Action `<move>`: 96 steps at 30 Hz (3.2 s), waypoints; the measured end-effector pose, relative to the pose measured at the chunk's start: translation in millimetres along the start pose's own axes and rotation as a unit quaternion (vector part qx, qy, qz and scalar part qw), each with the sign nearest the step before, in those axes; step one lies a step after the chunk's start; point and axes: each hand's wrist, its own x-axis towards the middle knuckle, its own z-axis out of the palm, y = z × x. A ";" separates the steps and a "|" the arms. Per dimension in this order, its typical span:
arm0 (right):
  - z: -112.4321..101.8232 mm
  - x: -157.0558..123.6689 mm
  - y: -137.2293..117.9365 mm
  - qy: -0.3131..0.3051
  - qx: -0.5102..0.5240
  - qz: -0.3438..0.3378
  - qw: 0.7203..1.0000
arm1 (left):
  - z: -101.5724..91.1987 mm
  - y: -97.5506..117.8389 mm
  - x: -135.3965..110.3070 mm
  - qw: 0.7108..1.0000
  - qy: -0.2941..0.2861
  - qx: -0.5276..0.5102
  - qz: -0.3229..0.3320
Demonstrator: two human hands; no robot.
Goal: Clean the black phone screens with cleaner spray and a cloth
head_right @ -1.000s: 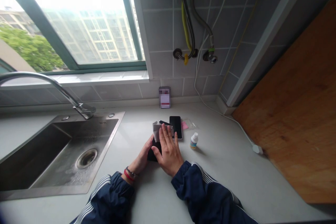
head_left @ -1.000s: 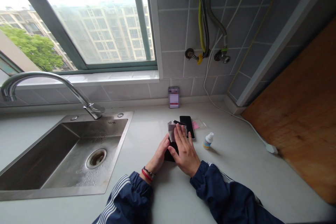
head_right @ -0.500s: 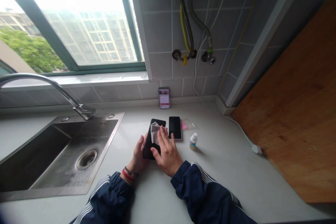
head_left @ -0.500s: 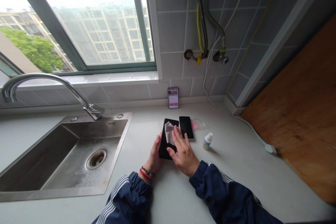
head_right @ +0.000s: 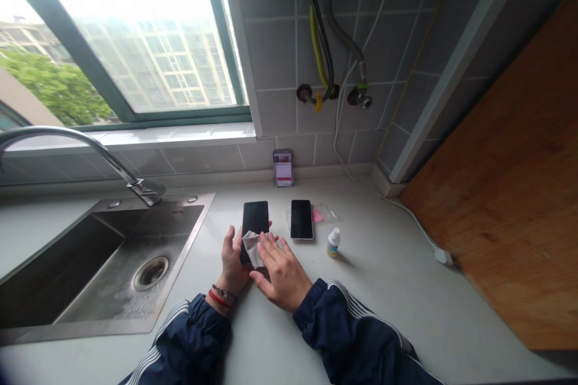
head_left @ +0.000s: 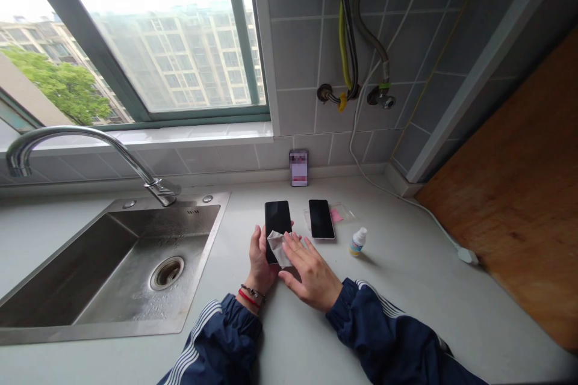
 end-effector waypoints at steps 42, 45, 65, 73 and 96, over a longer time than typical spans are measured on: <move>-6.6 5.0 18.7 0.145 -0.082 0.148 0.975 | -15.8 -16.0 -7.4 0.982 -0.126 0.127 -0.058; -5.4 3.8 16.8 0.126 -0.079 0.135 0.980 | -14.9 -15.9 -6.7 0.986 -0.110 0.112 -0.056; -11.0 1.8 2.5 -0.007 -0.042 -0.002 0.999 | -5.6 -7.0 -2.8 0.998 -0.028 -0.010 -0.052; -7.4 3.8 14.3 0.076 -0.082 0.114 0.987 | -9.9 -12.1 -1.7 0.994 -0.071 0.043 -0.071; -0.5 2.3 -11.6 -0.017 0.009 -0.032 0.999 | -10.9 -11.3 2.2 0.998 0.013 -0.010 -0.065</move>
